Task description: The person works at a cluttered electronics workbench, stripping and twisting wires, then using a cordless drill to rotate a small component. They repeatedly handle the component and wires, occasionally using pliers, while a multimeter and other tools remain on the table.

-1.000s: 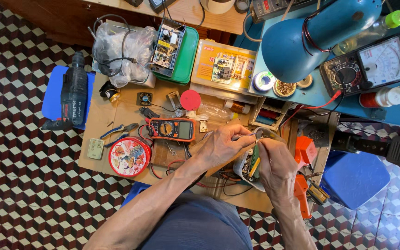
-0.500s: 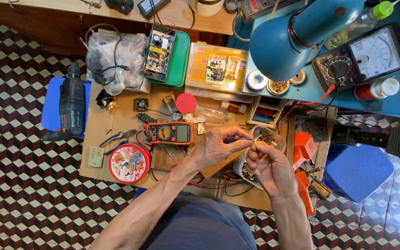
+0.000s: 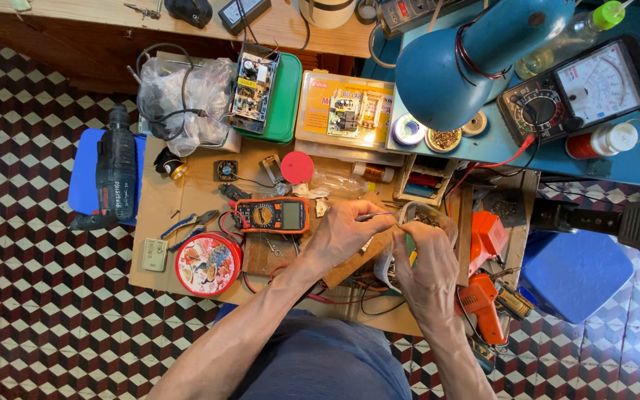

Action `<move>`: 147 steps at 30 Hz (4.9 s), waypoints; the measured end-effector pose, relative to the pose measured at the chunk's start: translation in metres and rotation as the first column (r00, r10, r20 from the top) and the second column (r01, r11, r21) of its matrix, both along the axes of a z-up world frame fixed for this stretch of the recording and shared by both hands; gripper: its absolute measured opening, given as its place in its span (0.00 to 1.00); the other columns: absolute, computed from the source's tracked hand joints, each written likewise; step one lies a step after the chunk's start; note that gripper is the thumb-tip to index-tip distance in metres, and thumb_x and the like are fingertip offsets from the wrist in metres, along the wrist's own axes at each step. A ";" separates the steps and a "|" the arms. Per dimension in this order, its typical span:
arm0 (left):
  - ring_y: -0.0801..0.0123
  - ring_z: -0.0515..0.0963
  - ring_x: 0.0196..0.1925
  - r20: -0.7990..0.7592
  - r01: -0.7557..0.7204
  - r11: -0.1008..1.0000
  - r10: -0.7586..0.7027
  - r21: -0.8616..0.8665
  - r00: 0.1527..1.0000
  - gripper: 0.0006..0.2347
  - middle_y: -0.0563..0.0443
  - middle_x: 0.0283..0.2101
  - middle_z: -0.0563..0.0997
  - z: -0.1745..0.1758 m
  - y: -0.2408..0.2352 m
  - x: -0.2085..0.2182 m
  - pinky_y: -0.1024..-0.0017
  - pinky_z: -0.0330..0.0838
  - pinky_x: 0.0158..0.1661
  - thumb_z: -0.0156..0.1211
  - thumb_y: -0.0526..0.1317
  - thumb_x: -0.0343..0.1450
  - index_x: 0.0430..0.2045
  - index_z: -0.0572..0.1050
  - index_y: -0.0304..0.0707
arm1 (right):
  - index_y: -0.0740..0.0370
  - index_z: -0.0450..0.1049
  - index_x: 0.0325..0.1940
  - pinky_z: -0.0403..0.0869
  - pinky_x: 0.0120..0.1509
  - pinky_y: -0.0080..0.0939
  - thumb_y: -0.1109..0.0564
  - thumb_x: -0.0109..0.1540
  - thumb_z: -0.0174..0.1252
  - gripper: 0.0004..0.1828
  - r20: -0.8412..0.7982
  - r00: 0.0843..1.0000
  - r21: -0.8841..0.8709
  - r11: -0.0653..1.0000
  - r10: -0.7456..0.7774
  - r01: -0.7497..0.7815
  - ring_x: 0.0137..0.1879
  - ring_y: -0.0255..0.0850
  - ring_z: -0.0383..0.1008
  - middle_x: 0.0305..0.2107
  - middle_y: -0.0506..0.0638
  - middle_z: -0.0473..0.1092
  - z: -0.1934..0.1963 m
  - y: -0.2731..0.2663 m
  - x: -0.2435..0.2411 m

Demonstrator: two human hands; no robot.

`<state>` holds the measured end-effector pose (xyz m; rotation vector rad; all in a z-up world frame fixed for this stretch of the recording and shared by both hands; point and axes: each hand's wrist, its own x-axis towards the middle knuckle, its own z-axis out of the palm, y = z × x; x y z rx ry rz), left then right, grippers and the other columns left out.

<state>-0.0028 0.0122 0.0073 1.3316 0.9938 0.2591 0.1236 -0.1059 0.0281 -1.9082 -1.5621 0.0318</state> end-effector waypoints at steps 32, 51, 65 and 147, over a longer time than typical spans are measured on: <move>0.86 0.72 0.24 0.165 0.162 0.985 -0.170 0.062 0.971 0.10 0.63 0.22 0.77 0.008 0.009 -0.009 0.81 0.68 0.24 0.64 0.43 0.71 0.38 0.82 0.35 | 0.68 0.74 0.45 0.73 0.38 0.34 0.54 0.68 0.55 0.12 -0.818 -0.363 -0.365 0.890 -0.447 -0.274 0.36 0.37 0.74 0.30 0.49 0.72 -0.030 0.003 0.050; 0.83 0.65 0.21 -0.005 -0.042 0.937 0.043 -0.346 0.999 0.11 0.62 0.20 0.72 -0.001 0.017 0.004 0.79 0.58 0.22 0.66 0.46 0.67 0.29 0.83 0.35 | 0.61 0.72 0.50 0.71 0.51 0.44 0.61 0.63 0.67 0.14 0.105 0.977 -0.012 0.983 0.184 -0.184 0.44 0.47 0.76 0.39 0.52 0.73 -0.005 0.017 0.030; 0.83 0.62 0.15 0.054 -0.098 0.870 0.141 -0.483 0.989 0.07 0.62 0.16 0.69 -0.006 0.019 0.003 0.78 0.52 0.17 0.65 0.41 0.67 0.24 0.80 0.35 | 0.63 0.74 0.48 0.73 0.50 0.44 0.61 0.61 0.67 0.13 0.184 0.947 0.013 0.962 0.264 -0.271 0.44 0.45 0.78 0.40 0.50 0.75 0.008 0.027 0.033; 0.85 0.64 0.19 0.292 0.202 0.894 -0.085 -0.400 0.953 0.09 0.60 0.21 0.73 0.021 -0.033 -0.050 0.81 0.52 0.19 0.64 0.42 0.71 0.26 0.83 0.36 | 0.64 0.75 0.44 0.75 0.46 0.45 0.65 0.60 0.65 0.10 0.020 0.978 -0.114 0.972 0.209 -0.206 0.43 0.49 0.77 0.37 0.53 0.74 0.071 -0.035 -0.019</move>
